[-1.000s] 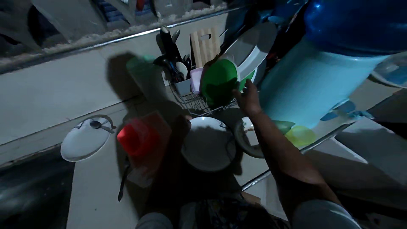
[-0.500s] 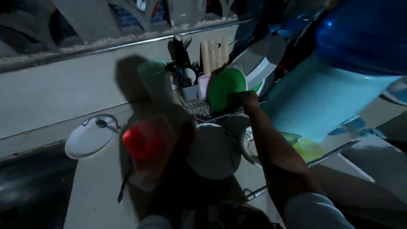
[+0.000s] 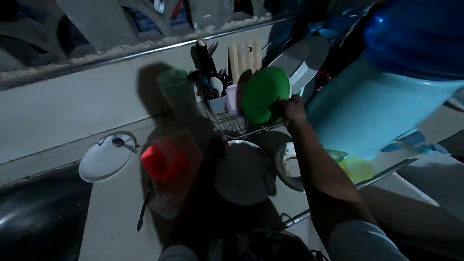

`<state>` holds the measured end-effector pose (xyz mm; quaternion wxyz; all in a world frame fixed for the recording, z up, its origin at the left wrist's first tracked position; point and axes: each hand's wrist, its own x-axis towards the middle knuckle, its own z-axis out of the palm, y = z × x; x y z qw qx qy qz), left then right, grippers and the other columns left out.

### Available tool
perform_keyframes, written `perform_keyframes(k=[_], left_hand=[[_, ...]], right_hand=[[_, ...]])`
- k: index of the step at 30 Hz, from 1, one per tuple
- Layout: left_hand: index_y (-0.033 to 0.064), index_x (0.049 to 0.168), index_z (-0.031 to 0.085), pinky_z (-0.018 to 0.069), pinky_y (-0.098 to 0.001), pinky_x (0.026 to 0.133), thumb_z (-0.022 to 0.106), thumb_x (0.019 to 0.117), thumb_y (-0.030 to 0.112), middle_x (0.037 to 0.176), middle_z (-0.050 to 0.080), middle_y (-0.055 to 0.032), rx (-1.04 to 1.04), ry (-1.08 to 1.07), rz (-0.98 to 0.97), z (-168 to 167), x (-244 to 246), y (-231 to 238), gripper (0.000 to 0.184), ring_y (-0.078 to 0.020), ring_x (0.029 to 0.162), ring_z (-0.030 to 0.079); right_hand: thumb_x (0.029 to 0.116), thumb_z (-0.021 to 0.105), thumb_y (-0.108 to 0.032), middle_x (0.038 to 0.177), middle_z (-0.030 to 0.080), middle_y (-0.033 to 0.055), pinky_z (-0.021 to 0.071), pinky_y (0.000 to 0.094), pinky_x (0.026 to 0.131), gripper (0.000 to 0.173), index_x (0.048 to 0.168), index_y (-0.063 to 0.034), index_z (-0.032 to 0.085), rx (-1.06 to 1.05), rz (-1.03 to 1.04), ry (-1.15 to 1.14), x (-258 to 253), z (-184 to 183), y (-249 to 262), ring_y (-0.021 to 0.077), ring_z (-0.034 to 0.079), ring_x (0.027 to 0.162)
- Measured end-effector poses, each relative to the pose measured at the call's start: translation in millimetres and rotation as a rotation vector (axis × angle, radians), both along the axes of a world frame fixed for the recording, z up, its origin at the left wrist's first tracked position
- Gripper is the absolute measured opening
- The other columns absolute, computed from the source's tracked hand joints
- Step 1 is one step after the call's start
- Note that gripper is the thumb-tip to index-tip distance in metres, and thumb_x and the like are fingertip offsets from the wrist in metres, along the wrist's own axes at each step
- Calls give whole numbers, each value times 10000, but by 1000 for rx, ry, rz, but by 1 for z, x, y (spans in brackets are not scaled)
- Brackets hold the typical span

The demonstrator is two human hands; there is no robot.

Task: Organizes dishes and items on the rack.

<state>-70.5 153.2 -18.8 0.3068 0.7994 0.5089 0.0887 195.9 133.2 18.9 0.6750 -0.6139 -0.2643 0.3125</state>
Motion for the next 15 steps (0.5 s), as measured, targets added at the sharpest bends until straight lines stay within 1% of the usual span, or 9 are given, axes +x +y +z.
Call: perform_keyframes(k=[2, 4, 6, 8, 10, 12, 13, 14, 15], left_hand=[[-77, 1091, 685, 515, -552, 920, 543, 1048, 187, 1048, 683, -266, 33, -84, -1, 10, 4, 0, 302, -381, 995, 671], [-53, 1101, 702, 517, -545, 903, 539, 1061, 247, 1019, 696, -240, 8, -226, 18, 21, 8, -2, 343, -346, 955, 675], [-48, 1228, 648, 529, -487, 911, 457, 1095, 325, 1104, 691, -221, -157, -441, 109, 31, 17, -4, 439, -295, 983, 673], [33, 1480, 439, 546, -437, 824, 276, 1116, 444, 1278, 625, -212, -456, -764, 212, 53, 24, -10, 572, -282, 994, 663], [175, 1559, 280, 594, -501, 757, 112, 1084, 563, 1387, 555, -211, -627, -1085, 252, 72, 26, -16, 636, -365, 1015, 687], [237, 1590, 200, 591, -568, 754, 57, 1068, 578, 1400, 538, -245, -698, -1244, 268, 83, 23, -16, 639, -438, 1039, 680], [227, 1581, 198, 586, -571, 757, 61, 1066, 590, 1345, 557, -245, -711, -1268, 264, 88, 20, -18, 645, -431, 1026, 678], [179, 1520, 271, 595, -544, 746, 81, 1076, 572, 1245, 594, -207, -685, -1283, 258, 92, 16, -23, 623, -379, 985, 688], [135, 1404, 411, 599, -515, 741, 138, 1068, 599, 1148, 640, -161, -659, -1348, 253, 94, 12, -30, 634, -318, 960, 691]], right_hand=[[1036, 565, -112, 1194, 573, 147, 571, 382, 858, 425, 1415, -18, 398, 33, 23, -56, -3, 15, -13, 191, 638, 1002], [1033, 561, -89, 1128, 587, 112, 585, 348, 817, 368, 1364, -19, 415, 98, 67, -134, -8, 31, -30, 148, 653, 940], [1015, 565, -54, 1090, 605, 85, 602, 326, 816, 341, 1319, -15, 416, 210, 135, -230, -13, 42, -51, 122, 671, 922], [995, 556, -32, 1092, 616, 53, 605, 318, 857, 307, 1264, -30, 409, 322, 229, -360, -21, 48, -78, 99, 679, 960], [975, 568, -34, 1114, 623, 30, 596, 299, 884, 322, 1259, -27, 416, 371, 312, -516, -32, 50, -107, 69, 668, 989], [965, 603, -57, 1088, 626, 30, 589, 244, 833, 327, 1245, 0, 445, 359, 343, -735, -46, 45, -135, 30, 653, 936], [966, 622, -77, 1086, 631, 69, 584, 243, 817, 325, 1233, 30, 470, 352, 350, -859, -53, 39, -147, 49, 651, 926], [969, 628, -109, 1104, 631, 111, 578, 265, 844, 305, 1200, 43, 499, 355, 359, -975, -58, 31, -157, 88, 649, 960], [983, 630, -149, 1100, 641, 141, 569, 310, 884, 269, 1152, 33, 526, 374, 362, -1067, -63, 23, -163, 140, 652, 997]])
